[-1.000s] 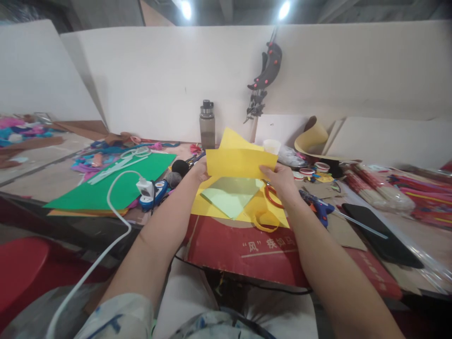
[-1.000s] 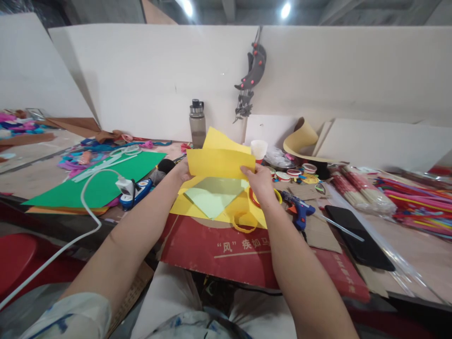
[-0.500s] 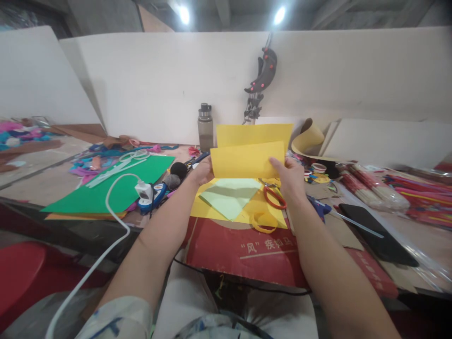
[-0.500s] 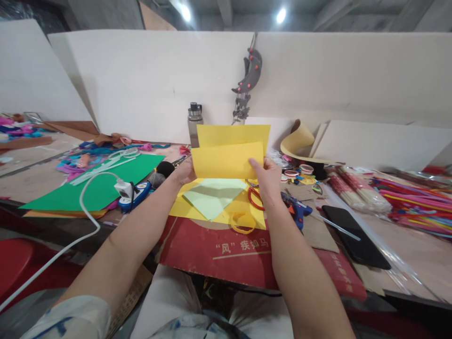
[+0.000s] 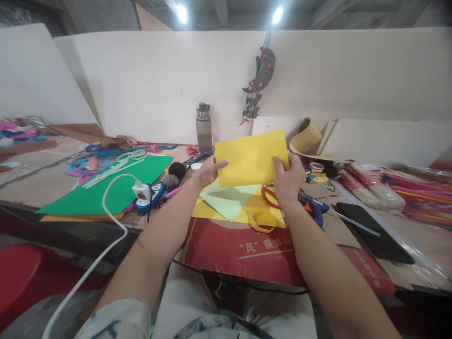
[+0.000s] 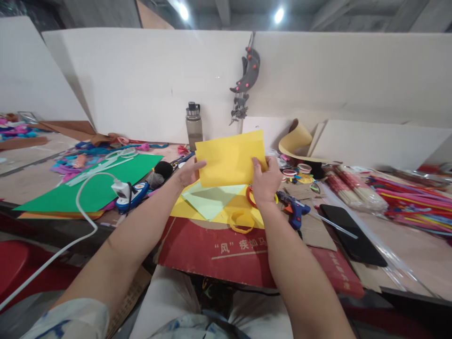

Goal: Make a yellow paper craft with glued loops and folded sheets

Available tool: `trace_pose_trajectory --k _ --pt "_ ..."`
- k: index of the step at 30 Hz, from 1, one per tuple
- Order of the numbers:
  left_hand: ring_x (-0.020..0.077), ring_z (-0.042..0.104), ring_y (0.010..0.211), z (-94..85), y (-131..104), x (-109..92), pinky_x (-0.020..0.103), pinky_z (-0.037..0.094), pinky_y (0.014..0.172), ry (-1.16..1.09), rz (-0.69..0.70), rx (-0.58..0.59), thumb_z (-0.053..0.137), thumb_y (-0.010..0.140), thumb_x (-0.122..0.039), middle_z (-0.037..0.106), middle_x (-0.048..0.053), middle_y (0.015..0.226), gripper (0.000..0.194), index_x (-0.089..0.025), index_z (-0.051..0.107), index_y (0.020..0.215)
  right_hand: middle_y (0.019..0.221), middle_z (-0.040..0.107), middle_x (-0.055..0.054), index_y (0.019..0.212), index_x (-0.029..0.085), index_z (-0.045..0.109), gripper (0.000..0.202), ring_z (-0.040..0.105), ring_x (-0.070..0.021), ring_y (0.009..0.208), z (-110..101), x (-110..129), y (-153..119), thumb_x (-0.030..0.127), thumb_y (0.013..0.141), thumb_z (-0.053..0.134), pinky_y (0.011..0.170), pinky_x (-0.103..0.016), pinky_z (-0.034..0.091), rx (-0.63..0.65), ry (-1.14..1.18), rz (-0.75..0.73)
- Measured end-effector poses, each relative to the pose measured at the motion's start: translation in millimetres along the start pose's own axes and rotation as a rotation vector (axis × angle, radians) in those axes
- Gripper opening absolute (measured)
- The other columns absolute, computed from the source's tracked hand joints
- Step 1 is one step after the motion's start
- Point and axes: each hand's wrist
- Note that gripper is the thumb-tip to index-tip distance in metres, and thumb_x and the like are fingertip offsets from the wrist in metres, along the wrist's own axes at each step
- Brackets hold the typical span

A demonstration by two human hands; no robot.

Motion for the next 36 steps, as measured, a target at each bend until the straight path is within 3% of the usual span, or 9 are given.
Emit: trace_pose_trajectory --k 3,8,11,14,18,24,29,32,36 --pt "0.0299 0.069 0.104 6.5 4 3 0.043 0.052 0.096 0.012 0.026 -0.136 0.089 0.056 -0.035 0.074 0.015 0.106 0.055 -0.011 0.07 0.102 0.091 0.067 -0.006 0.094 0.018 0.058 0.03 0.063 -0.019 0.082 1 1 0 0.043 0.08 0.065 0.078 -0.036 0.051 0.01 0.083 -0.003" --pt "0.0274 0.07 0.101 2.5 11 6 0.04 0.054 0.091 0.051 0.123 -0.256 0.087 0.058 -0.038 0.075 0.013 0.105 0.051 -0.011 0.071 0.099 0.1 0.069 -0.008 0.12 0.018 0.051 0.056 0.068 -0.0205 0.087 2 6 3 0.04 0.073 0.072 0.076 -0.037 0.055 0.181 0.369 0.144" --pt "0.0281 0.069 0.1 -1.3 11 8 0.039 0.054 0.089 0.118 0.139 -0.293 0.085 0.061 -0.041 0.075 0.012 0.103 0.049 -0.011 0.072 0.098 0.094 0.071 -0.006 0.102 0.018 0.064 0.04 0.066 -0.0195 0.079 1 6 5 0.039 0.07 0.073 0.071 -0.035 0.055 0.279 0.411 0.253" --pt "0.0278 0.069 0.1 -1.2 11 9 0.038 0.054 0.089 0.14 0.158 -0.298 0.083 0.065 -0.042 0.075 0.011 0.098 0.048 -0.012 0.071 0.1 0.078 0.068 -0.002 0.082 0.017 0.066 0.03 0.06 -0.0158 0.065 1 4 6 0.042 0.068 0.074 0.061 -0.03 0.051 0.253 0.361 0.31" --pt "0.0251 0.07 0.095 3.6 10 10 0.037 0.054 0.087 0.155 0.169 -0.324 0.078 0.071 -0.046 0.075 0.01 0.095 0.047 -0.013 0.07 0.104 0.061 0.054 0.004 0.069 0.018 0.06 0.03 0.047 -0.0113 0.056 -1 4 5 0.046 0.074 0.07 0.054 -0.026 0.042 0.187 0.209 0.239" --pt "0.0216 0.069 0.082 9.1 10 17 0.029 0.053 0.072 0.318 0.213 -0.456 0.071 0.077 -0.05 0.073 0.008 0.093 0.041 -0.014 0.071 0.096 0.062 0.048 0.005 0.066 0.021 0.047 0.034 0.04 -0.0115 0.06 -5 14 -1 0.045 0.086 0.059 0.059 -0.026 0.034 0.13 -0.056 0.029" --pt "0.0175 0.063 0.074 5.9 11 21 0.023 0.045 0.061 0.459 0.232 -0.521 0.065 0.08 -0.056 0.07 0.005 0.08 0.043 -0.015 0.071 0.086 0.058 0.04 0.006 0.065 0.024 0.037 0.039 0.034 -0.0125 0.058 -6 18 -5 0.049 0.09 0.052 0.059 -0.028 0.029 0.103 -0.158 -0.048" --pt "0.0147 0.057 0.068 6.3 9 17 0.022 0.039 0.058 0.556 0.267 -0.569 0.063 0.082 -0.056 0.064 0.002 0.069 0.041 -0.015 0.069 0.076 0.058 0.04 0.006 0.065 0.024 0.035 0.04 0.034 -0.0128 0.057 -6 17 -6 0.05 0.09 0.052 0.059 -0.028 0.029 0.092 -0.155 -0.059" --pt "0.0124 0.046 0.059 10.0 6 11 0.024 0.032 0.057 0.699 0.326 -0.626 0.063 0.086 -0.046 0.045 -0.001 0.052 0.042 -0.018 0.055 0.055 0.061 0.046 0.003 0.067 0.024 0.041 0.04 0.04 -0.0143 0.061 -5 12 -6 0.055 0.09 0.05 0.062 -0.028 0.033 0.078 -0.143 -0.068"
Point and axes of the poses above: each hand's wrist, its own y-axis towards the middle knuckle, its own z-axis out of the palm, x = y × z
